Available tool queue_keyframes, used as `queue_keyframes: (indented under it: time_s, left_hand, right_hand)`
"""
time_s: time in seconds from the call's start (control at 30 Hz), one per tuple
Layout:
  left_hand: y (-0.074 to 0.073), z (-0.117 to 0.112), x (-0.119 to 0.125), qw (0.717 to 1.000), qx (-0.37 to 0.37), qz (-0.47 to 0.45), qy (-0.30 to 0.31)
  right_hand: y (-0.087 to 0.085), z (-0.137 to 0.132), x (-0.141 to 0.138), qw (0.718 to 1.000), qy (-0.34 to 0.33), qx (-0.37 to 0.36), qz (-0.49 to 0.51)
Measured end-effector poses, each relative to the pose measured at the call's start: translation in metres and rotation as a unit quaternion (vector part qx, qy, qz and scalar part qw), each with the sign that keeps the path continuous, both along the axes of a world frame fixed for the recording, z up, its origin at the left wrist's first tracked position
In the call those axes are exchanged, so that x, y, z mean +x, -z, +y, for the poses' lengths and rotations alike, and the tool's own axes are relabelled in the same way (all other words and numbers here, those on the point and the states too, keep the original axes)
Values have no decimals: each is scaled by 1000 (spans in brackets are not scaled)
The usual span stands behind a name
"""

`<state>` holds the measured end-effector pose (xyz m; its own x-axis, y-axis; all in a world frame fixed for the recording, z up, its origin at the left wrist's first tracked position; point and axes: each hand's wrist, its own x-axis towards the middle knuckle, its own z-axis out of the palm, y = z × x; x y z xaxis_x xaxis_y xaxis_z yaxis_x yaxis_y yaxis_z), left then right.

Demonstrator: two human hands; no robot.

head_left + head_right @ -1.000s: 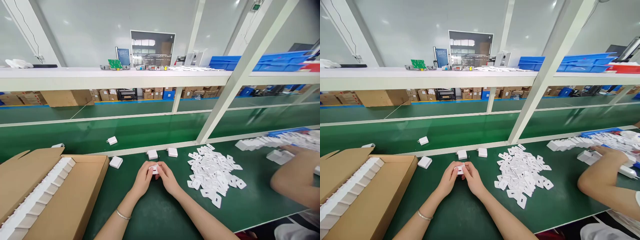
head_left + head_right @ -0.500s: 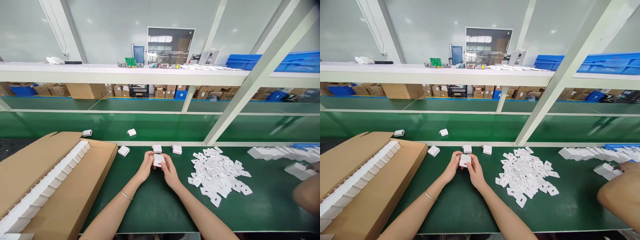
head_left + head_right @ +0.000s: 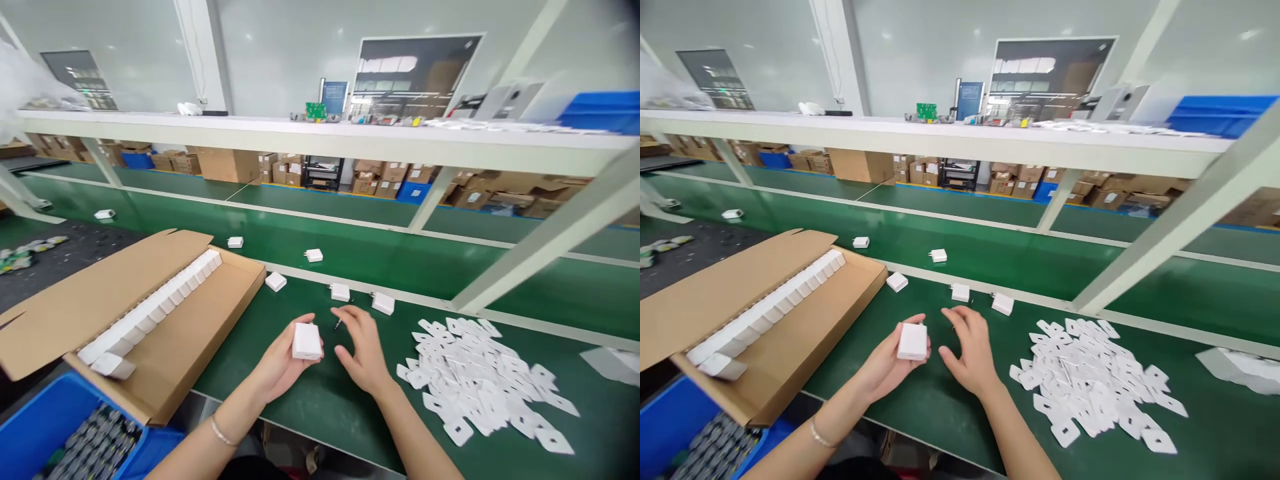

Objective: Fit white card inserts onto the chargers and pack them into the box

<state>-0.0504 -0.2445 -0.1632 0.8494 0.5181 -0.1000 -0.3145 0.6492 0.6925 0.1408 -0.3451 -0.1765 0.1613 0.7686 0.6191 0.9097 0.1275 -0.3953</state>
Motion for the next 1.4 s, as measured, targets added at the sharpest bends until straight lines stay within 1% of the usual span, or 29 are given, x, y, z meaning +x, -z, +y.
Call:
queue_keyframes:
  time_s: [0.03,0.07,0.1,0.13,0.17,0.2,0.23,0.27,0.3,0.33,0.37,0.4,0.47,0.5,0.53,0.57,0.6,0.63,0.7,0.73,0.77,0.8,0.9,0.93,1.0,1.17,1.27,1.33,1.4]
  left_hand:
    - [-3,3,-21,998,38,25,-34]
    - [-7,8,-43,992,91,59,-71]
    - [-13,17,-65,975,158,103,-119]
    - [-19,27,-87,943,240,156,-170]
    - [-26,40,-108,897,319,225,-206]
    - [-31,55,-128,840,380,296,-250]
    - [-35,69,-147,777,431,364,-278]
    - [-38,84,-164,708,477,426,-299]
    - [-39,97,-180,640,513,482,-307]
    - [-38,108,-194,583,539,528,-301]
    - [-36,118,-206,527,562,568,-290]
    - [-33,124,-216,469,580,610,-267]
    - [-28,132,-232,353,597,692,-200]
    - [-26,133,-238,304,595,726,-166]
    - [-25,133,-243,268,588,750,-137]
    - [-24,132,-247,246,581,767,-118]
    - [-24,132,-251,235,576,775,-107]
    - [-25,131,-254,233,573,779,-100]
    - [-26,133,-261,242,570,780,-84]
    - [-27,135,-265,248,570,780,-72]
    - [-27,137,-268,253,571,778,-58]
    - [-27,141,-272,256,574,777,-45]
    - [-25,150,-281,255,582,772,-27]
    - [-25,153,-283,255,581,772,-24]
    - [-26,157,-285,259,575,776,-14]
    - [-31,162,-285,298,552,779,13]
    - [-35,164,-284,302,548,780,30]
    - [-37,167,-284,302,550,777,45]
    - [-40,169,-282,315,550,771,58]
  right_hand:
    - [-3,-2,4,999,42,-3,-12]
    - [-6,-5,10,994,107,-7,-20]
    - [-8,-8,19,983,179,-29,-28]
    - [-8,-13,30,966,244,-83,-33]
    - [-7,-18,43,944,294,-148,-29]
    - [-4,-23,57,918,330,-221,1]
    - [0,-29,72,887,345,-304,47]
    - [6,-34,86,858,338,-377,88]
    - [12,-39,98,832,327,-433,119]
    - [18,-42,108,815,313,-466,141]
    - [23,-44,114,807,301,-484,154]
    - [27,-45,117,807,292,-489,160]
    - [30,-42,114,815,281,-483,157]
    - [29,-38,109,819,274,-480,152]
    - [27,-34,102,824,264,-480,145]
    - [25,-29,95,829,248,-481,139]
    - [22,-25,89,838,225,-479,134]
    - [20,-21,83,850,197,-471,131]
    - [17,-18,77,873,147,-447,131]
    - [16,-19,77,878,140,-439,132]
    - [15,-21,79,876,152,-438,132]
    - [15,-25,82,867,178,-445,133]
    - [16,-37,95,824,255,-483,152]
    - [16,-41,99,814,261,-492,164]
    - [17,-44,105,810,251,-498,183]
    - [15,-40,103,836,203,-470,195]
    - [12,-36,99,846,189,-454,203]
    - [10,-35,99,865,167,-420,218]
    - [8,-36,103,885,164,-374,225]
